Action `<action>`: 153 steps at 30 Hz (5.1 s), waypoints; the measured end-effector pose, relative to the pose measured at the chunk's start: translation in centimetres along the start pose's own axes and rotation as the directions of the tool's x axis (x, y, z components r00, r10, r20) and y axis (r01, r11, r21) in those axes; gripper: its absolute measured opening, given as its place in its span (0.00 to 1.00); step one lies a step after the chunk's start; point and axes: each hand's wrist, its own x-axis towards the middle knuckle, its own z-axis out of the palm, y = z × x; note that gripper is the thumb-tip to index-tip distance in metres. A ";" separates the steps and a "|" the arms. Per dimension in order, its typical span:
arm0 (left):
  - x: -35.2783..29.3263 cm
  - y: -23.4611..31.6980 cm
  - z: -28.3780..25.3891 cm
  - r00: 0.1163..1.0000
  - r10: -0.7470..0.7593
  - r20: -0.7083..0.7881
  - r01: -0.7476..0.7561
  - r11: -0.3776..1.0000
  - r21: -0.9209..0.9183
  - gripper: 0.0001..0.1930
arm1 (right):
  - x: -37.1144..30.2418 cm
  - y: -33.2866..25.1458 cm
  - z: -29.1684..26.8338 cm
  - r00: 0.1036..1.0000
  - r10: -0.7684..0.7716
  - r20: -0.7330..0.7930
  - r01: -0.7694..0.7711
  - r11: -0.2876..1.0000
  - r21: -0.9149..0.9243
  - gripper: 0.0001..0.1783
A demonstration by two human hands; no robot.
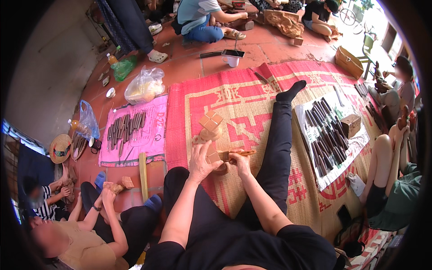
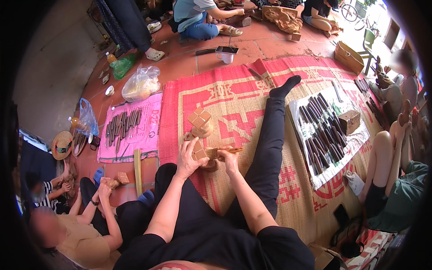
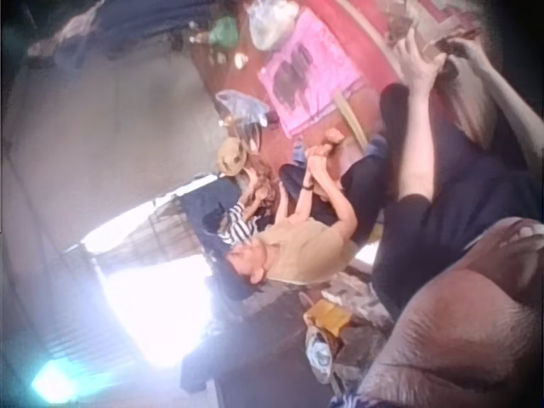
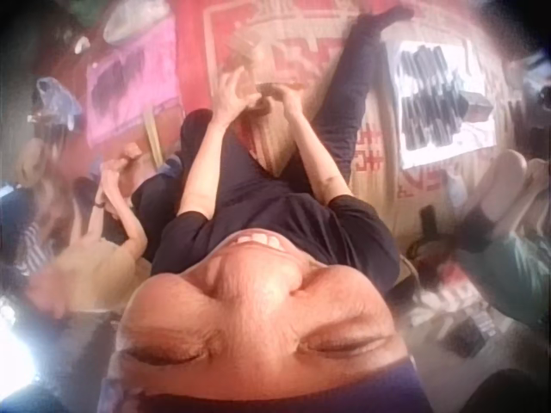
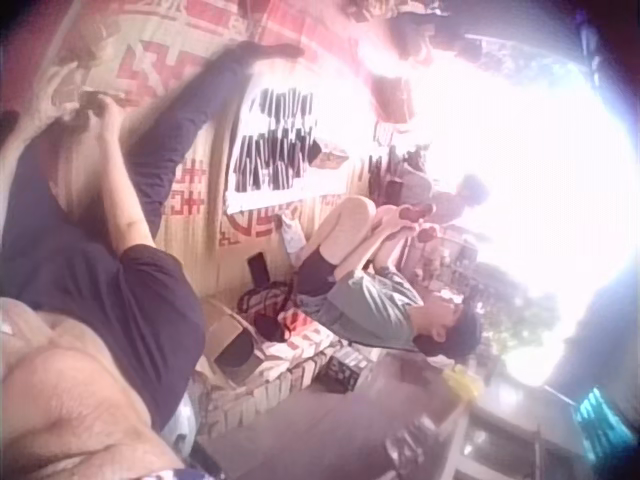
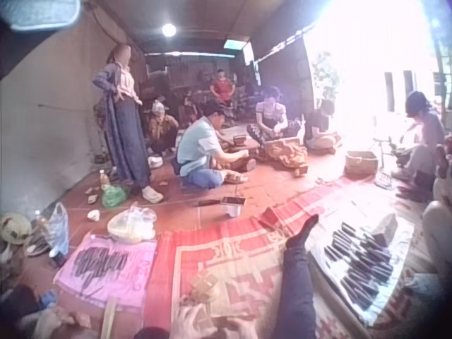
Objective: The person sits on a mat and carves a small wooden block using a handheld knife. They rotate the block frequently to shape different sides, removing thin shavings. Other people are seated nearby, also carving wood.
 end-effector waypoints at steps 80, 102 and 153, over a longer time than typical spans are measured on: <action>0.0 0.2 -0.5 1.000 -0.029 0.012 0.029 0.999 -0.017 0.43 | 0.3 -2.5 0.7 0.984 0.076 0.159 -0.089 0.993 0.080 0.11; 0.0 0.0 -0.4 0.998 -0.051 0.030 0.053 0.996 -0.069 0.45 | 0.8 -1.2 1.1 0.958 0.172 0.231 -0.212 0.963 0.165 0.10; 0.0 0.1 -0.1 1.000 -0.011 0.008 0.011 1.000 -0.005 0.46 | 1.6 -0.8 0.3 0.998 0.019 0.059 -0.020 1.000 0.017 0.11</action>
